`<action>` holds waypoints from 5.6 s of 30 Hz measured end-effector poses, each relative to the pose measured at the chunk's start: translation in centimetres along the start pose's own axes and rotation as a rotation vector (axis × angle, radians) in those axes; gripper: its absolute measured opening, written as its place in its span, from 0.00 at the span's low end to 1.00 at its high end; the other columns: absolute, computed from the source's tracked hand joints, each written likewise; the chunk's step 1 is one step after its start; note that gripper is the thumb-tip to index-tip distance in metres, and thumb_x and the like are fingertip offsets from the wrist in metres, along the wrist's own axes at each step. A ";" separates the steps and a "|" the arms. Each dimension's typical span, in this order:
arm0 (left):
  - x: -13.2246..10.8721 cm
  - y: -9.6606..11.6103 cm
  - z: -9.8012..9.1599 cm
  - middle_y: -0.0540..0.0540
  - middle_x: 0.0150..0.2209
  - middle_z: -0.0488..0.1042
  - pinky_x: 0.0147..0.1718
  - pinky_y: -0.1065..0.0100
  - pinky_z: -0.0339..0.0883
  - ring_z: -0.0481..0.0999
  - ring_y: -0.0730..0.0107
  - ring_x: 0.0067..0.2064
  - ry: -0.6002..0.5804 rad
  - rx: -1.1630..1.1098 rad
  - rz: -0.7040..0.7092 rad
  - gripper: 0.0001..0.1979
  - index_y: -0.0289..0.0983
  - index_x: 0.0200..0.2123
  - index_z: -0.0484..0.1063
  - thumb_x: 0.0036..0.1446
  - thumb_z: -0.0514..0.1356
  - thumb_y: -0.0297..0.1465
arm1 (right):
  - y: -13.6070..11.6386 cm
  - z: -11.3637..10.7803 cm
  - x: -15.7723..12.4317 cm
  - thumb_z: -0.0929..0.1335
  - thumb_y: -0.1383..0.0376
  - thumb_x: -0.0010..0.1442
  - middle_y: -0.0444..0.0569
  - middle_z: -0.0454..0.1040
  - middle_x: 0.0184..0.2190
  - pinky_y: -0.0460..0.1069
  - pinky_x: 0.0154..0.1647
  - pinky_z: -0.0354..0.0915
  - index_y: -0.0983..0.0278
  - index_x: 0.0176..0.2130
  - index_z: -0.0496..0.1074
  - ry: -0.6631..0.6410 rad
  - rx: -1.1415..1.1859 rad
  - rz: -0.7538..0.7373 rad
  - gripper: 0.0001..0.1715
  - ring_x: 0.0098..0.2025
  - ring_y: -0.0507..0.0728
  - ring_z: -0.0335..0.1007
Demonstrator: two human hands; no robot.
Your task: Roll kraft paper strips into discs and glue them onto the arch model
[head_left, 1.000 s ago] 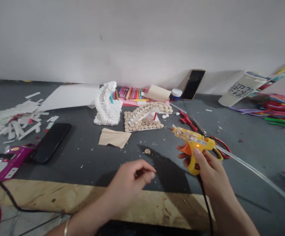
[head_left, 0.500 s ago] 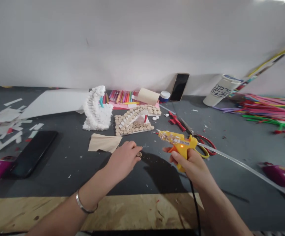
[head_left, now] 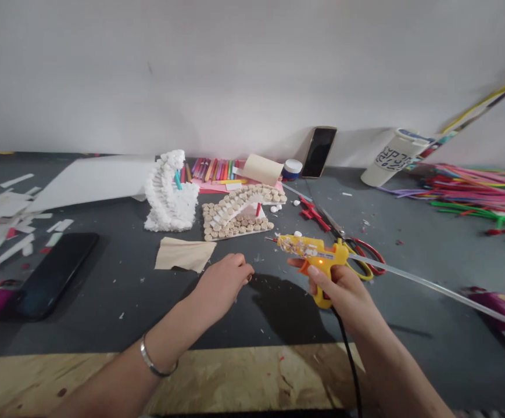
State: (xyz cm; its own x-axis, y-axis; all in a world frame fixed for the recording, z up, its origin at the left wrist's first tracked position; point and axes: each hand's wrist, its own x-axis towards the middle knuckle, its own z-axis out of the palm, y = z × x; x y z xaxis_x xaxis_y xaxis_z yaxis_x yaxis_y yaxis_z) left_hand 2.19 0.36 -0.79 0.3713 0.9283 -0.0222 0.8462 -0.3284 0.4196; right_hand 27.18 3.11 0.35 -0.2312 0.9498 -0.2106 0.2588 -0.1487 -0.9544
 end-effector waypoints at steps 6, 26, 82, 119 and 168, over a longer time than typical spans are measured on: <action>-0.9 0.4 -3.0 0.44 0.41 0.73 0.42 0.61 0.66 0.73 0.61 0.44 0.269 -0.200 -0.111 0.10 0.39 0.43 0.76 0.63 0.55 0.29 | 0.0 -0.6 0.5 0.71 0.45 0.53 0.53 0.81 0.38 0.48 0.28 0.60 0.63 0.29 0.78 -0.034 -0.013 0.034 0.23 0.32 0.56 0.68; -0.7 0.9 -1.7 0.50 0.32 0.76 0.32 0.77 0.62 0.72 0.80 0.32 0.337 -1.843 -0.383 0.16 0.37 0.38 0.78 0.46 0.73 0.35 | -1.2 2.6 -1.2 0.68 0.49 0.57 0.49 0.79 0.31 0.49 0.30 0.71 0.60 0.36 0.77 -0.085 -0.113 -0.178 0.18 0.32 0.58 0.75; -0.4 1.6 -1.0 0.52 0.26 0.71 0.28 0.77 0.60 0.67 0.81 0.27 0.391 -1.914 -0.469 0.19 0.33 0.31 0.77 0.39 0.76 0.38 | -0.2 3.9 -1.4 0.73 0.51 0.48 0.42 0.65 0.19 0.48 0.21 0.58 0.60 0.22 0.63 -0.024 -0.276 -0.133 0.21 0.22 0.52 0.58; -0.3 -0.1 -2.0 0.52 0.27 0.67 0.22 0.81 0.63 0.65 0.81 0.26 0.527 -2.014 -0.376 0.16 0.32 0.32 0.74 0.46 0.73 0.36 | 3.5 0.4 3.0 0.76 0.54 0.49 0.51 0.74 0.49 0.55 0.54 0.65 0.60 0.46 0.75 0.021 0.434 0.034 0.26 0.51 0.61 0.70; -1.2 2.7 -0.2 0.49 0.23 0.67 0.27 0.75 0.58 0.63 0.79 0.26 0.138 -1.992 -0.397 0.20 0.30 0.24 0.73 0.46 0.71 0.43 | -5.0 5.8 1.0 0.70 0.56 0.58 0.47 0.71 0.34 0.50 0.34 0.64 0.52 0.43 0.80 -0.275 -0.126 -0.299 0.13 0.33 0.53 0.66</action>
State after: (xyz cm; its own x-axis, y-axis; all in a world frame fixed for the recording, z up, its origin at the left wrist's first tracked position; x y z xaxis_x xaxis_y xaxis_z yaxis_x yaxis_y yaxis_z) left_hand 3.91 -1.61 0.54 0.2018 0.9222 -0.3300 -0.6864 0.3735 0.6240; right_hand 20.24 3.27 3.69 -0.5505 0.8348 0.0071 0.2507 0.1734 -0.9524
